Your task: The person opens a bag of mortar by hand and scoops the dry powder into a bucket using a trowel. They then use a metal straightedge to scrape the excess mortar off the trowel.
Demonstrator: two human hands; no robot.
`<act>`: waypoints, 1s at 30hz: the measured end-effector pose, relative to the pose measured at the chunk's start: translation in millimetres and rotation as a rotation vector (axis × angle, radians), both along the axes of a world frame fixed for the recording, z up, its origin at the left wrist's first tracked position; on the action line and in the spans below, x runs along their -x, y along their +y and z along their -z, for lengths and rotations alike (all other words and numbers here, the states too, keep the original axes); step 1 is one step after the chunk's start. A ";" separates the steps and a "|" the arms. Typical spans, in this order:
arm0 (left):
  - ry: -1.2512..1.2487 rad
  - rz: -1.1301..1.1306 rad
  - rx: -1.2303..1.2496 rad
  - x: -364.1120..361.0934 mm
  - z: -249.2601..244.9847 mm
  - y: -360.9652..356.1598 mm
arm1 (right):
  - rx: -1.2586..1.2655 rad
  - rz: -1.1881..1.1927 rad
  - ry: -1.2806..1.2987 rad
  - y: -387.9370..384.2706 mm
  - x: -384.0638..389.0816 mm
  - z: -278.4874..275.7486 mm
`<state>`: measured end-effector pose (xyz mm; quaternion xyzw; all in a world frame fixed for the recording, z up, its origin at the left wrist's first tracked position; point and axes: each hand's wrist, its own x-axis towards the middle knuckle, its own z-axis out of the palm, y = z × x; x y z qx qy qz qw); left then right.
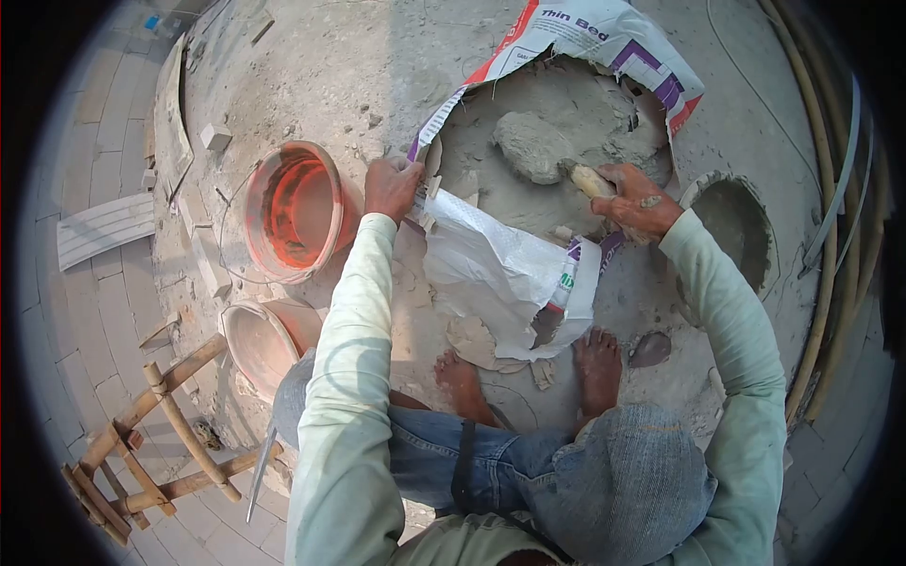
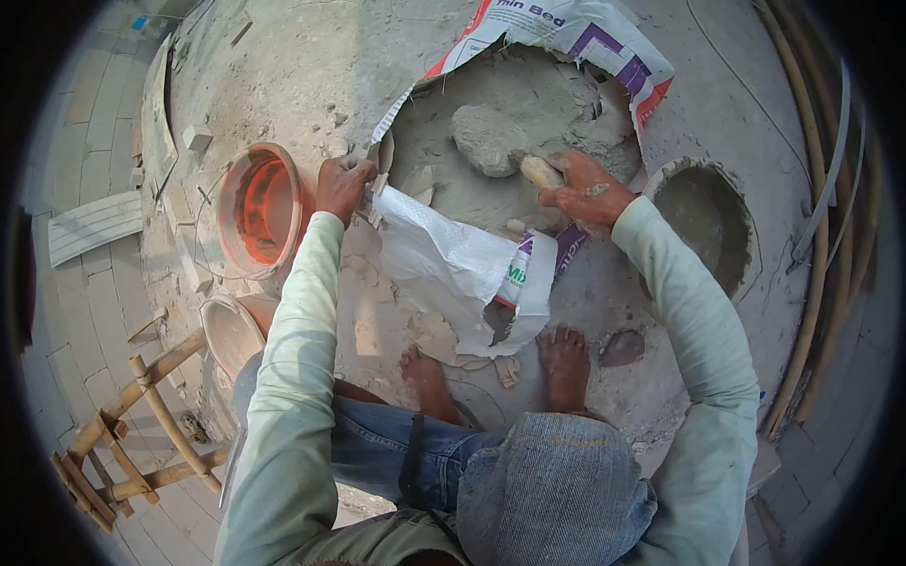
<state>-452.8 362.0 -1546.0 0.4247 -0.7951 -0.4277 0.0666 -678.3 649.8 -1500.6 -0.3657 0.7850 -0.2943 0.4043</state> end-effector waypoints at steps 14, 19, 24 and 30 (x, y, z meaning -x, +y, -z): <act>0.054 -0.088 -0.214 2.9 -4.7 3.0 | 0.021 0.210 -0.198 58.2 -10.4 -76.2; 0.080 -0.047 -0.217 3.4 1.1 -1.4 | -0.032 0.329 -0.248 115.6 -24.6 -120.2; 0.065 -0.062 -0.236 4.1 -2.0 -0.4 | -0.093 0.503 -0.146 188.3 -34.2 -134.6; 0.079 -0.097 -0.230 2.3 5.4 -2.8 | -0.143 0.720 -0.163 235.7 -39.7 -146.6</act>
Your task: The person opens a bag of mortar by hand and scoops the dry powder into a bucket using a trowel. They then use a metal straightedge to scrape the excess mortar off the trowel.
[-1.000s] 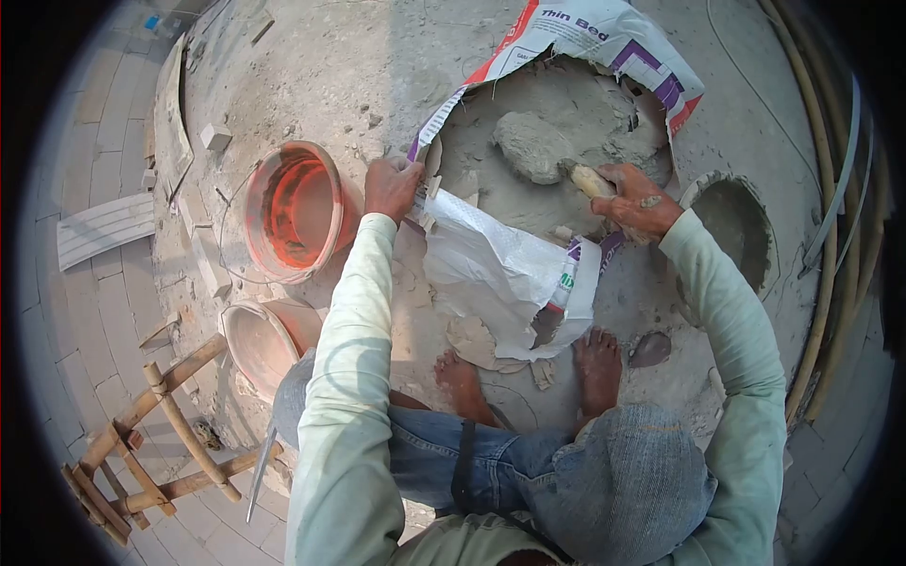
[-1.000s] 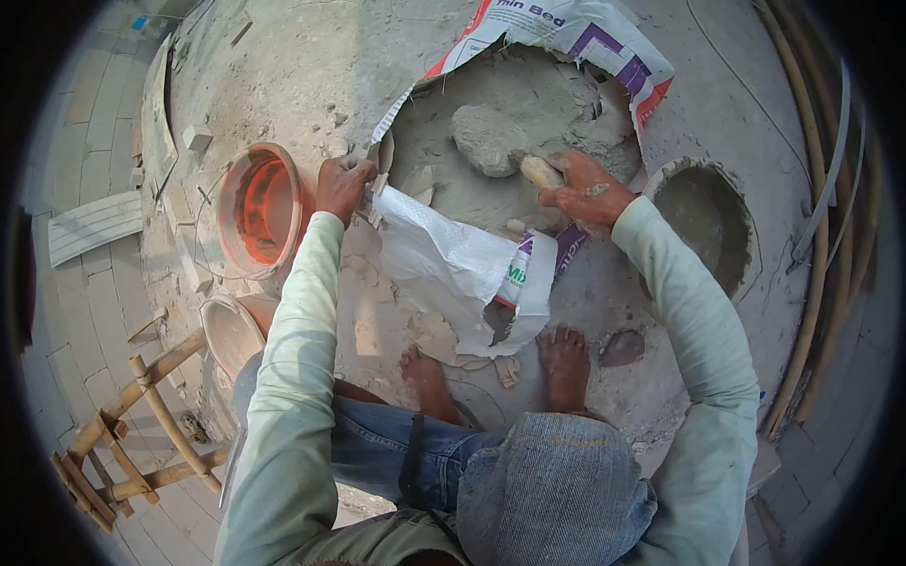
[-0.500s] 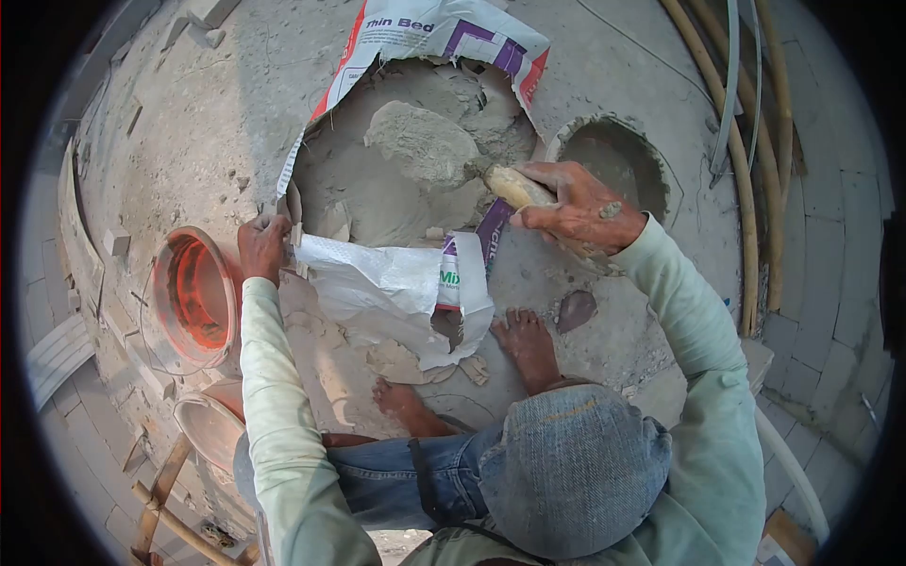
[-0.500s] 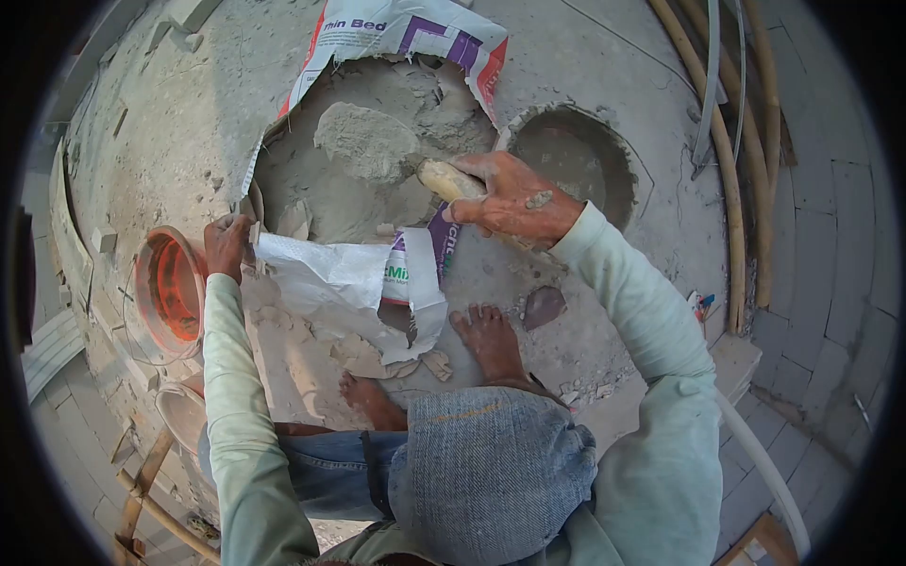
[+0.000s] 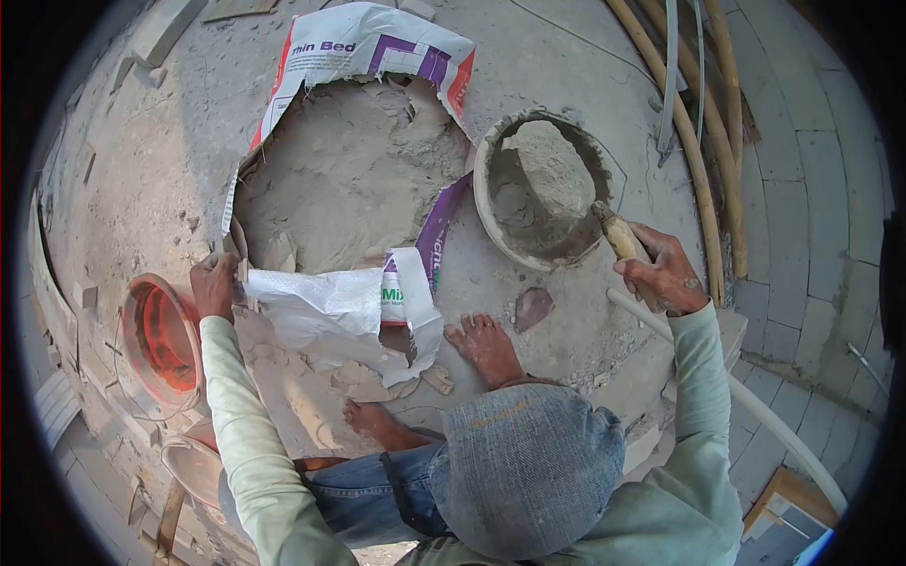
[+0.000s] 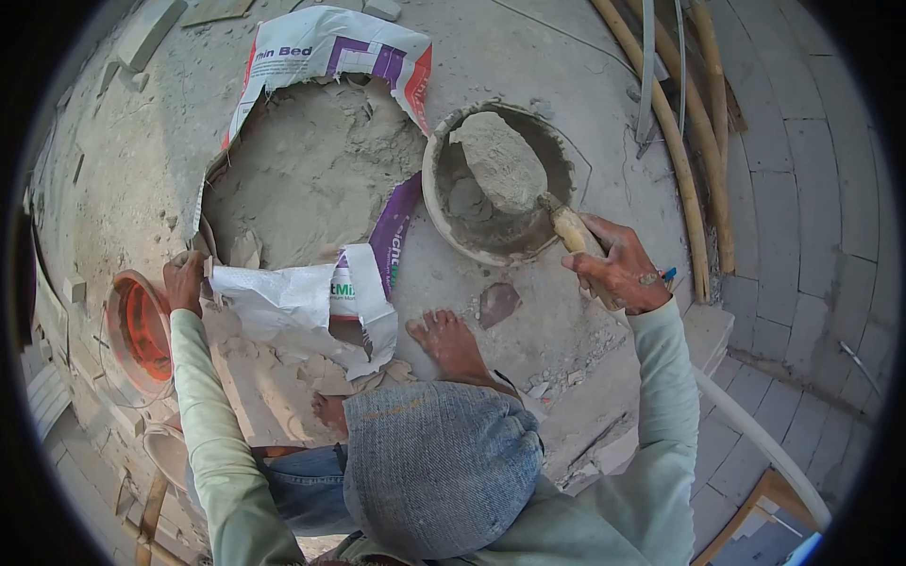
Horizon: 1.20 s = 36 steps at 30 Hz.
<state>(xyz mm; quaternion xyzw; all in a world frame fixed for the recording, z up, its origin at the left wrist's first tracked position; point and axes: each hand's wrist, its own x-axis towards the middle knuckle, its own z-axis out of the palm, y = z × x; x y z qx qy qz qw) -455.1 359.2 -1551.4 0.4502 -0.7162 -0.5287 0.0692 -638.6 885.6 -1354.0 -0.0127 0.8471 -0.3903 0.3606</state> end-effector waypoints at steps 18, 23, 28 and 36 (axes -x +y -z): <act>0.343 0.689 0.397 124.3 -73.3 109.5 | 0.093 -0.377 0.009 -102.1 32.5 11.7; 0.315 0.693 0.129 117.2 -56.0 91.3 | 0.136 -0.527 -0.017 -143.0 43.2 26.9; 0.203 0.665 0.167 106.4 -64.5 69.1 | 0.140 -0.611 0.014 -163.8 46.6 28.3; -0.038 0.674 0.504 94.7 -100.9 -3.0 | 0.141 -0.580 0.021 -156.1 54.9 36.2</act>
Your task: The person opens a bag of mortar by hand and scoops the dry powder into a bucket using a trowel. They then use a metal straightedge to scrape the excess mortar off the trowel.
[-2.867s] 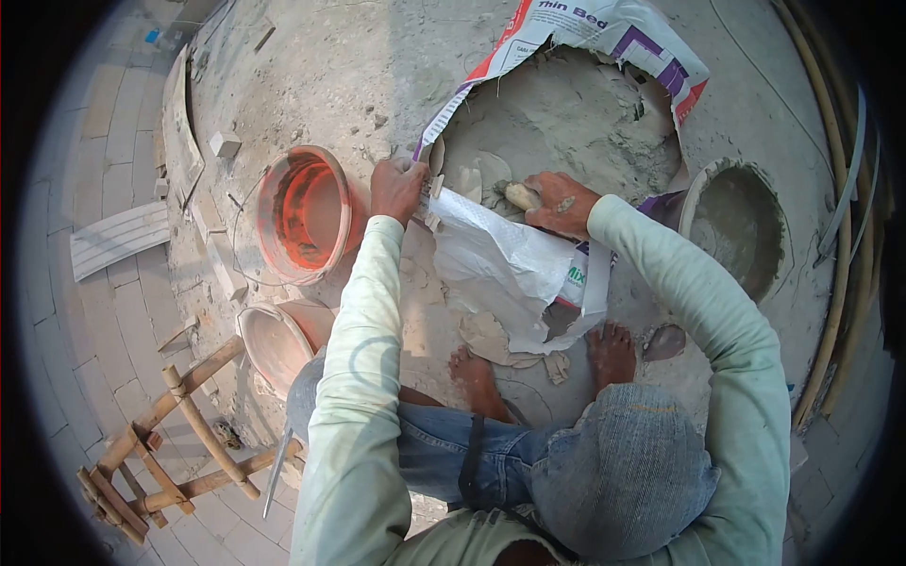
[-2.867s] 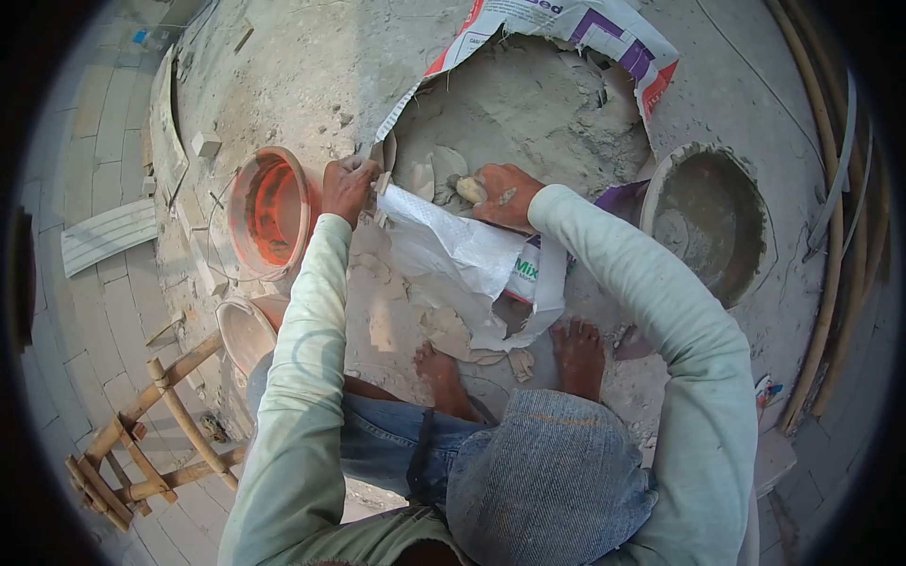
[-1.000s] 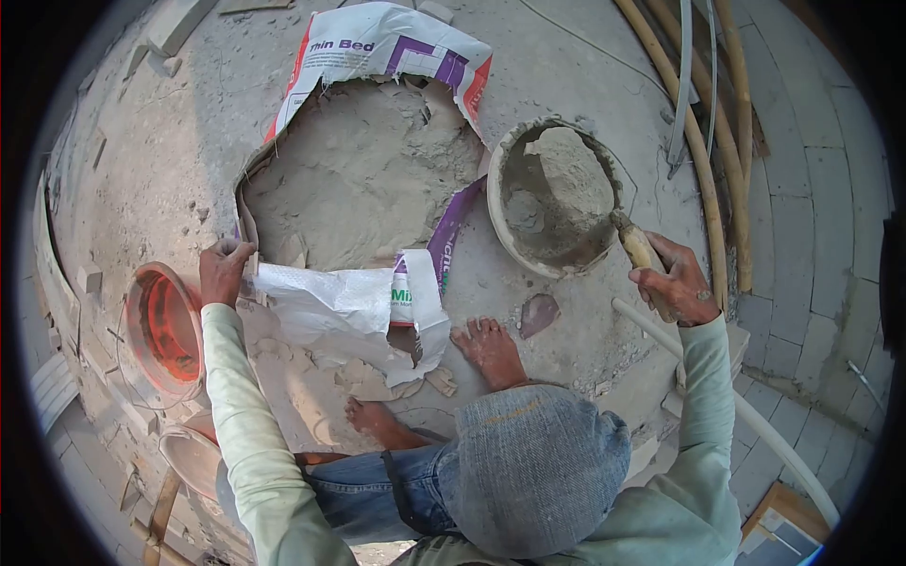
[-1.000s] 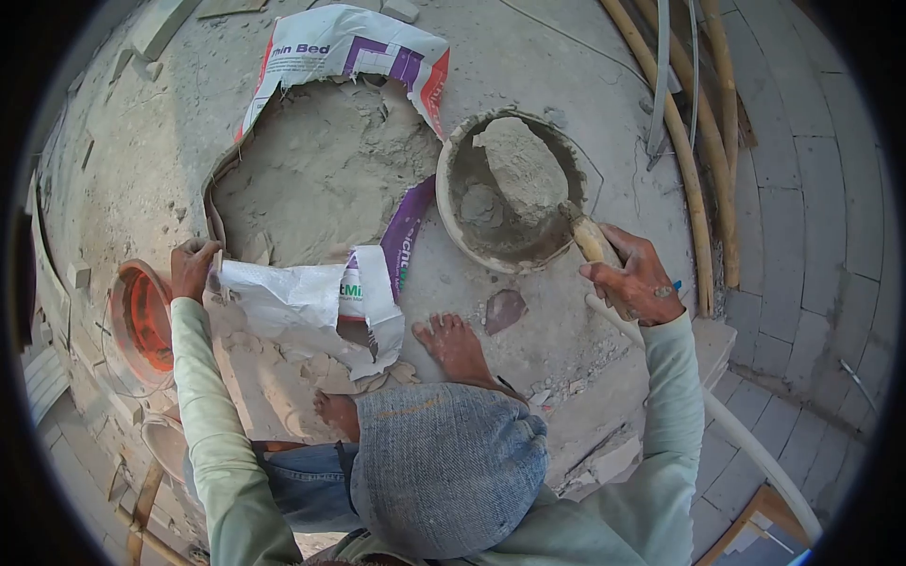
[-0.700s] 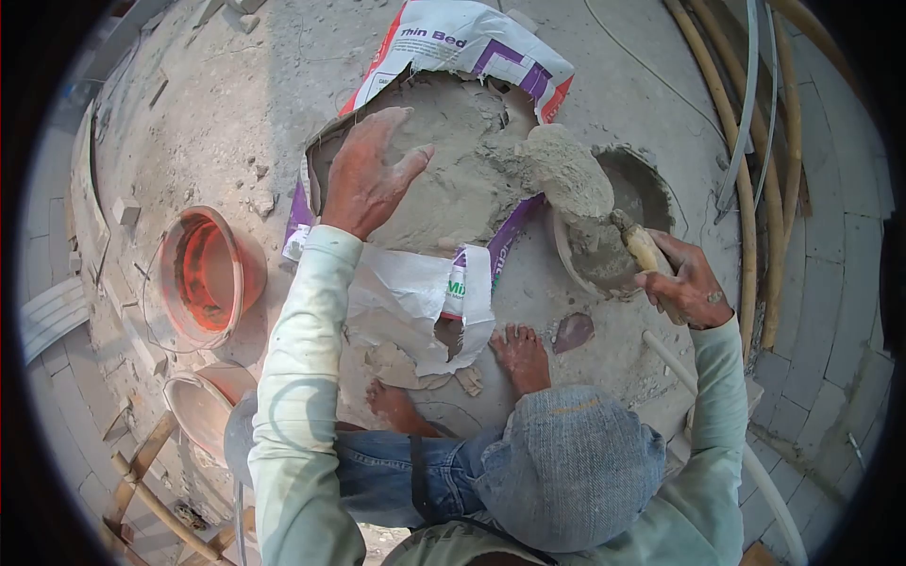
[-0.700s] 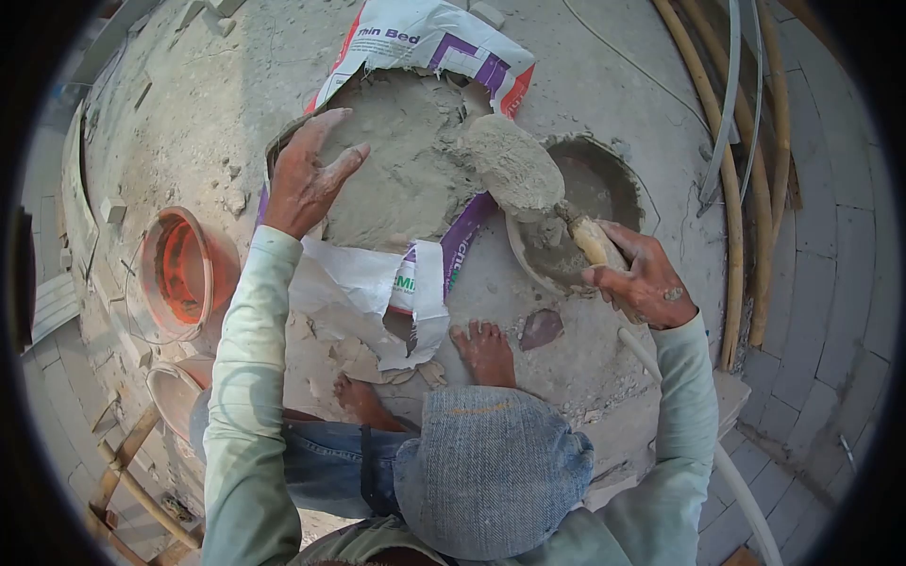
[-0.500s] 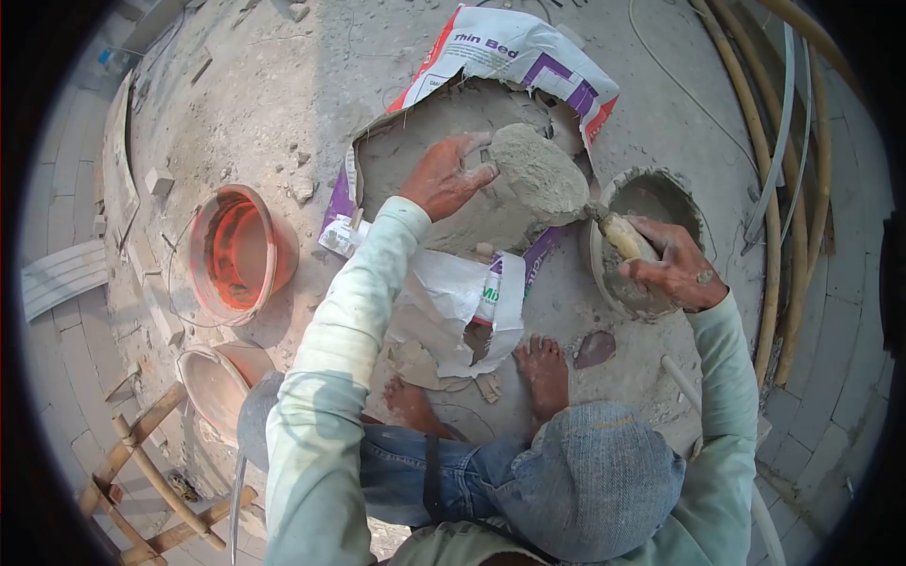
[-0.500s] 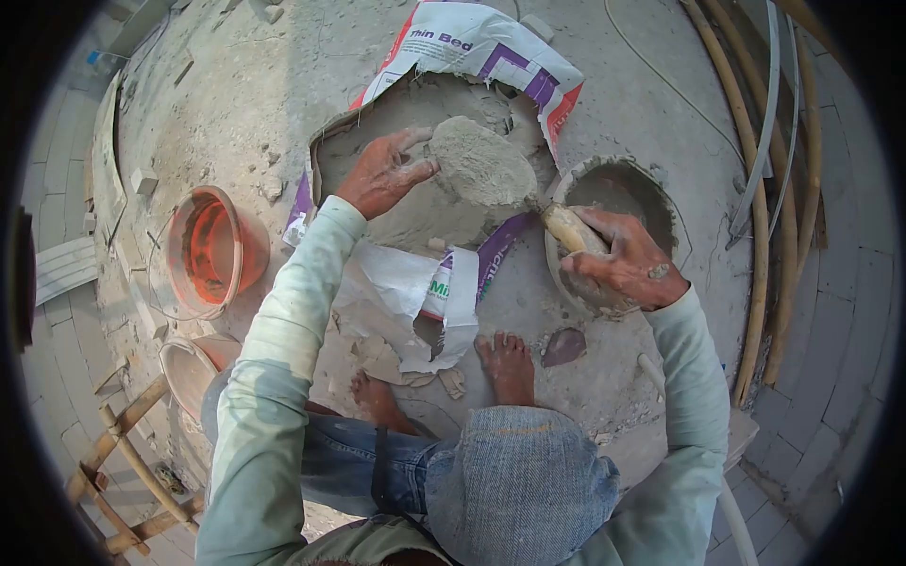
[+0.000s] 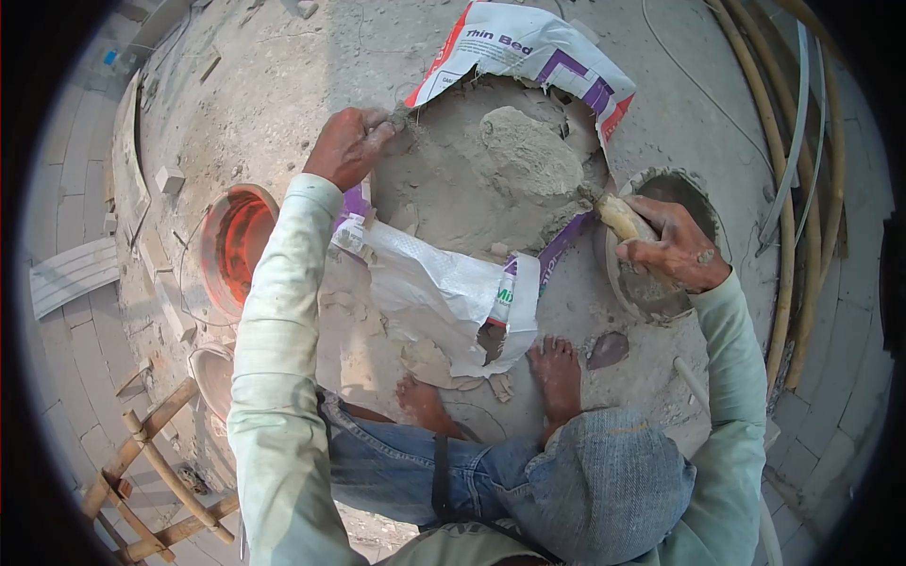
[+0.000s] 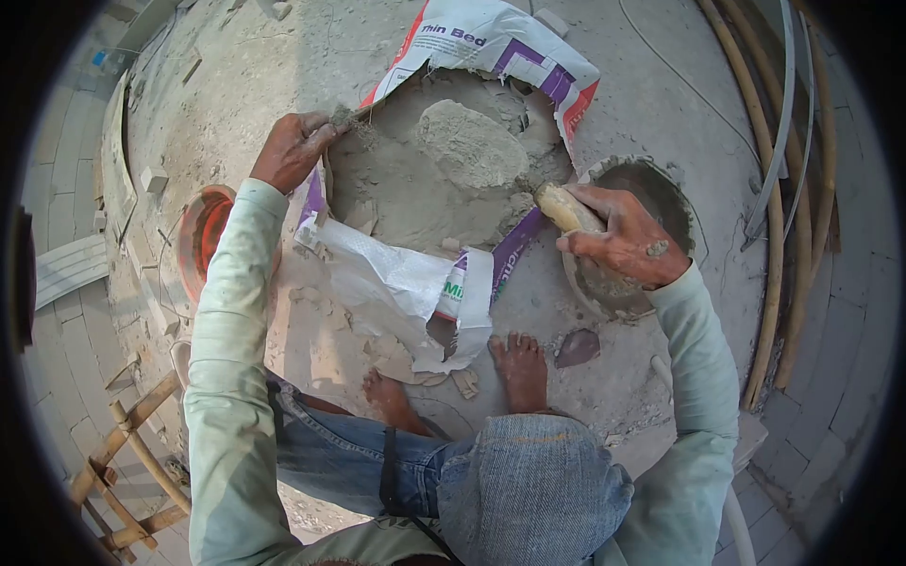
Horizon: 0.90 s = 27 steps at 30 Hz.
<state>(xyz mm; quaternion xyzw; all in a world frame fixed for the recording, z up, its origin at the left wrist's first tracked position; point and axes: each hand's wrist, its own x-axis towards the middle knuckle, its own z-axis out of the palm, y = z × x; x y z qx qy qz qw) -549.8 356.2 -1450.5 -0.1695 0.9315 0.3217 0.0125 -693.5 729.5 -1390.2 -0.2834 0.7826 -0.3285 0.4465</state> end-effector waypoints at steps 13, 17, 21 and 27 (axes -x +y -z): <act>-0.197 -0.316 0.259 -56.3 62.3 -185.7 | -0.073 0.385 0.018 126.8 -30.2 -27.8; -0.033 -0.430 0.312 -62.5 76.6 -167.9 | -0.205 0.469 0.066 154.0 -40.4 -28.1; 0.053 -0.412 0.287 -50.5 72.1 -153.2 | -0.252 0.216 0.661 178.0 -55.2 20.3; 0.109 -0.343 0.144 -56.9 60.3 -135.0 | -0.544 0.145 0.818 159.9 -85.5 27.0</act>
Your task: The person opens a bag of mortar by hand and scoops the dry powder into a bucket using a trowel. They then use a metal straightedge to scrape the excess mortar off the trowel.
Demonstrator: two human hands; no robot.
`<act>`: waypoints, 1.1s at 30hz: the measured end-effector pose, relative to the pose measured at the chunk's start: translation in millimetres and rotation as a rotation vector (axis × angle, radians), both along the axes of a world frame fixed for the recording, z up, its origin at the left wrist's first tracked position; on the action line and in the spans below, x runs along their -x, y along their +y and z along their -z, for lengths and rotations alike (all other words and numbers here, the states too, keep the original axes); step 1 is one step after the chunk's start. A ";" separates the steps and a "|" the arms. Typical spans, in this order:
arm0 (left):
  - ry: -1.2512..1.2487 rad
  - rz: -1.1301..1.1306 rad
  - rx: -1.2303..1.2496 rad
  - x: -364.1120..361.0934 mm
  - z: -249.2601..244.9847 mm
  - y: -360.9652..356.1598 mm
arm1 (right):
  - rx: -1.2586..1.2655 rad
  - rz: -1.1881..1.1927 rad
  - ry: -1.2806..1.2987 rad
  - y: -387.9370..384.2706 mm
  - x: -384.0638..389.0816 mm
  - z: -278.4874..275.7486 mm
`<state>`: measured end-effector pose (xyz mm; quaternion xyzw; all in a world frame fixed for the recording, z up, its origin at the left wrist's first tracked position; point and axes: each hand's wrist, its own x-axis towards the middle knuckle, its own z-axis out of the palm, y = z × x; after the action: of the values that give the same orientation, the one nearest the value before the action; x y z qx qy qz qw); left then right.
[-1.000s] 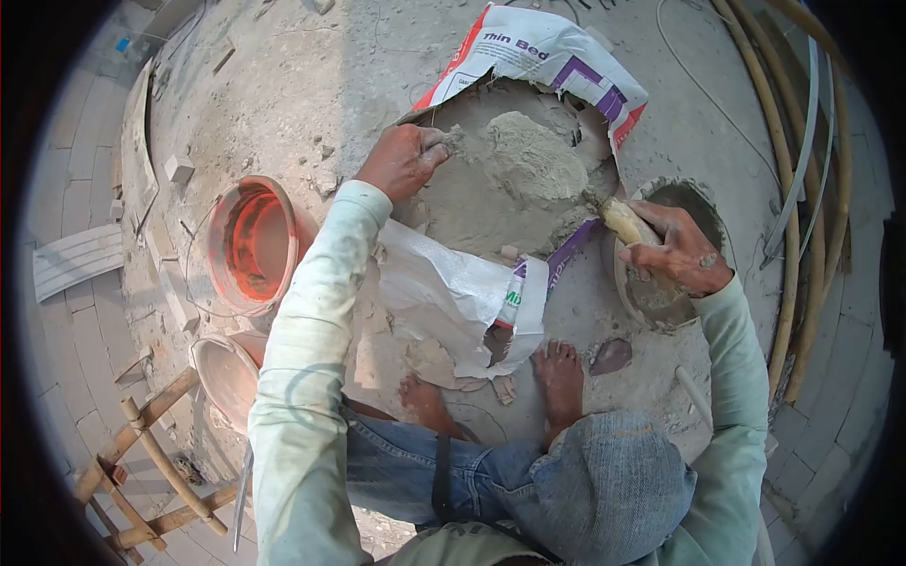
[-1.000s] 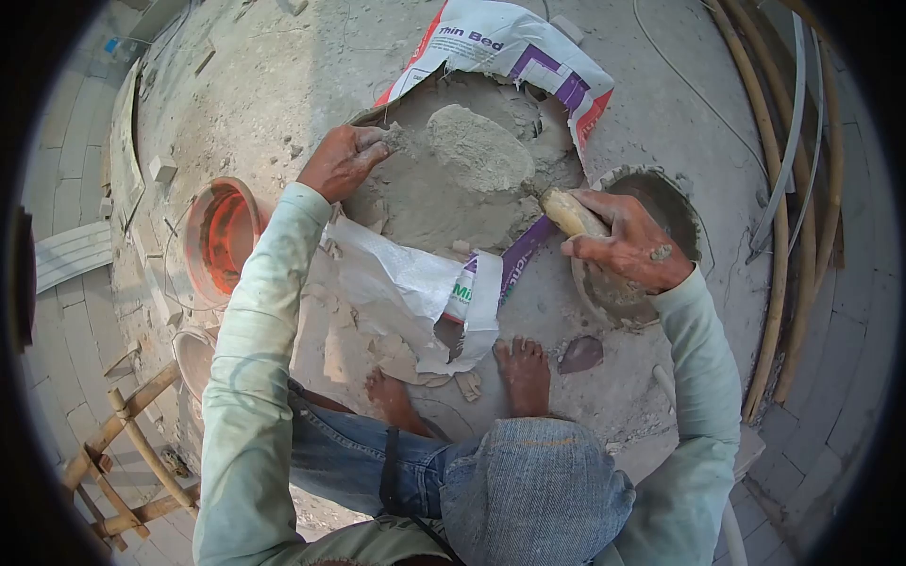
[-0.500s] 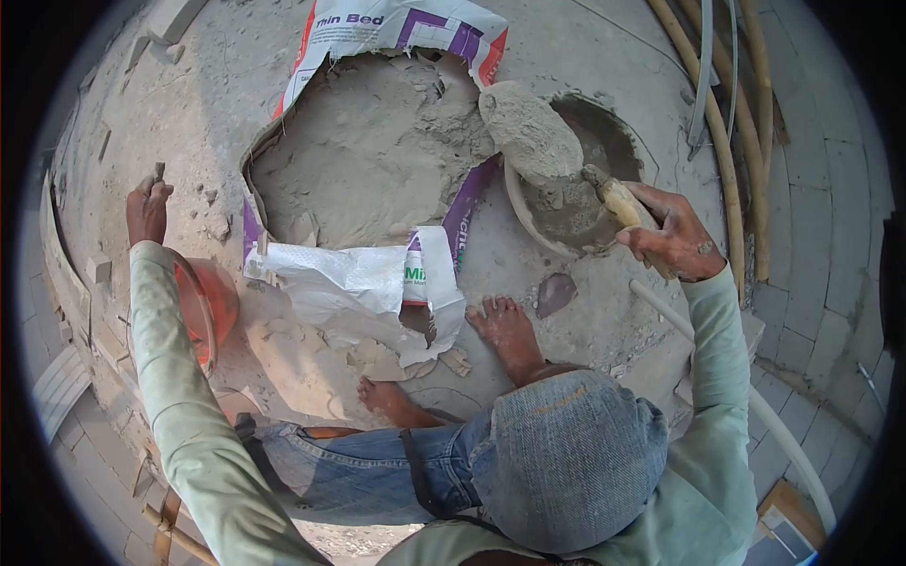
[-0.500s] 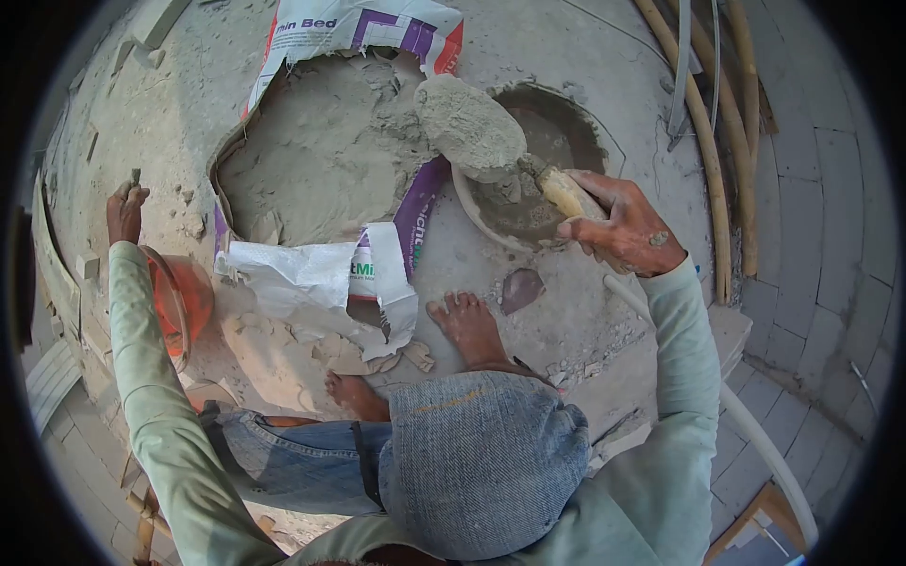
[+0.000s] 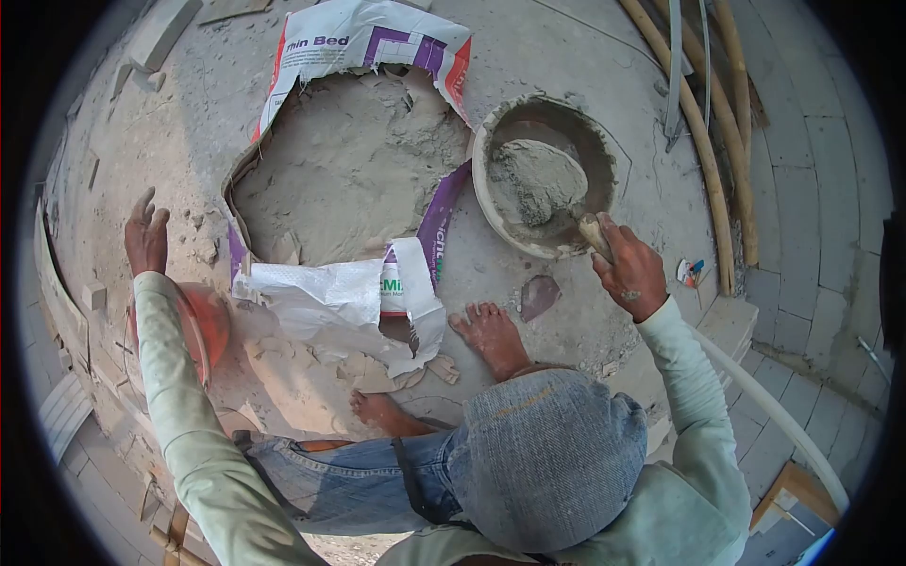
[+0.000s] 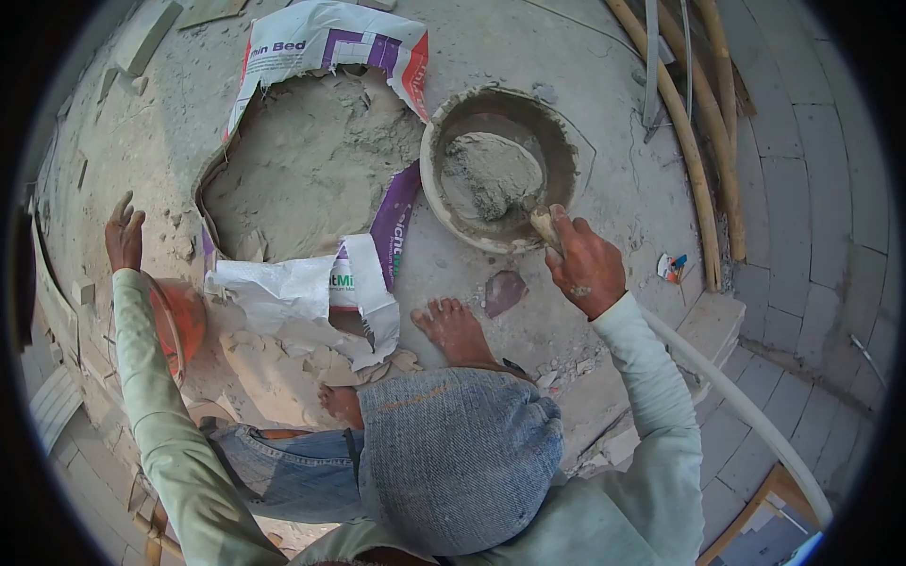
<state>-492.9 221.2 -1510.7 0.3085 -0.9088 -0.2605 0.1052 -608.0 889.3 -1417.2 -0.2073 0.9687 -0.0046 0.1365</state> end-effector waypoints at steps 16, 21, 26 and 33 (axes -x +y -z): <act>-0.228 0.002 0.164 19.8 -5.2 148.1 | -0.093 -0.064 0.225 8.1 -22.1 -1.6; -0.356 -0.057 0.141 23.9 5.5 153.6 | 0.083 0.019 0.263 1.4 -12.3 -16.2; -0.493 -0.046 0.099 23.1 10.9 154.2 | 0.378 -0.076 0.180 -40.5 13.0 -24.9; -0.511 -0.102 0.095 24.8 17.0 145.6 | 0.388 -0.354 0.044 -174.2 35.9 1.3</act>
<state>-517.7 366.8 -1527.7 0.4043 -0.9004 -0.1254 -0.1005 -643.9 715.2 -1418.6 -0.3958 0.9011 -0.1620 0.0718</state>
